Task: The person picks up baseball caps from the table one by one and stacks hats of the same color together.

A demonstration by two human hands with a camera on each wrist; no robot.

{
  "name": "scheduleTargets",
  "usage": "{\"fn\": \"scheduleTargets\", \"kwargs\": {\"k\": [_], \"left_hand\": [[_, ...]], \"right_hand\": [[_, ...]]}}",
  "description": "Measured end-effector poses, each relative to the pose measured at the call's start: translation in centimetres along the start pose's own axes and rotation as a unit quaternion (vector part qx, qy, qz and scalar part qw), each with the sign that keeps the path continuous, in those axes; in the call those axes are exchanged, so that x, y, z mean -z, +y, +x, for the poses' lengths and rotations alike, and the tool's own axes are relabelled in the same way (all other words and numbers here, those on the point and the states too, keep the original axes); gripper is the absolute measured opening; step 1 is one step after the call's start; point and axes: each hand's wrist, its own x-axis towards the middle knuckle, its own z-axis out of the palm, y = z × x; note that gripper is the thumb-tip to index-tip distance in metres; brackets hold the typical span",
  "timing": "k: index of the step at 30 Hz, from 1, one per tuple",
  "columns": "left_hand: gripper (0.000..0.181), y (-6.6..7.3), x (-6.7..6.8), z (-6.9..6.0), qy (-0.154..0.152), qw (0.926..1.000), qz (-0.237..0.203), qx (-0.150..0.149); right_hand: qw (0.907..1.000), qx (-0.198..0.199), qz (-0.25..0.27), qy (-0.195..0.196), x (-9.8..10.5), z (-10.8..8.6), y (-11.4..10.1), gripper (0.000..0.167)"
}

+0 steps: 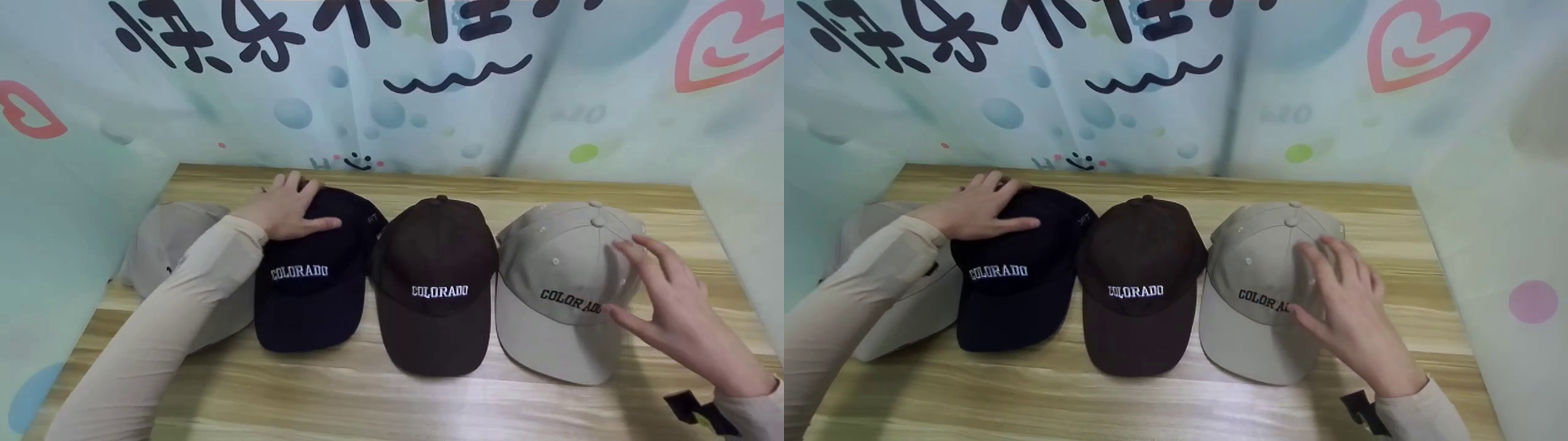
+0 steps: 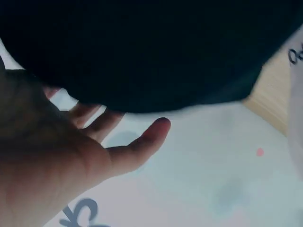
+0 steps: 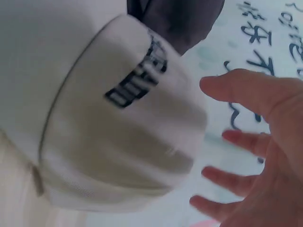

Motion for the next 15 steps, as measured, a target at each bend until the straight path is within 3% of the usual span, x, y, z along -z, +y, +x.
{"fn": "scheduleTargets", "kwargs": {"k": [3, 6, 12, 15], "left_hand": [[0.080, -1.8, 0.7, -1.0, -0.003, 0.9995, -0.030, -0.002], [0.078, -4.1, 1.2, -2.1, -0.009, 0.9986, -0.051, 0.009], [0.069, -8.5, 1.6, -3.9, -0.044, 0.9960, -0.047, 0.061], [0.057, -10.3, 1.7, -4.5, -0.056, 0.9952, -0.041, 0.069]], "right_hand": [[0.9978, -0.057, 0.026, -0.022, -0.3, -0.1, 1.1, 0.111], [0.9930, -0.087, 0.064, -0.047, -0.6, 0.0, 2.0, 0.118], [0.9899, -0.095, 0.088, -0.058, -0.9, 0.3, 2.8, 0.112], [0.9912, -0.090, 0.082, -0.053, -1.1, 0.3, 2.7, 0.110]]}}
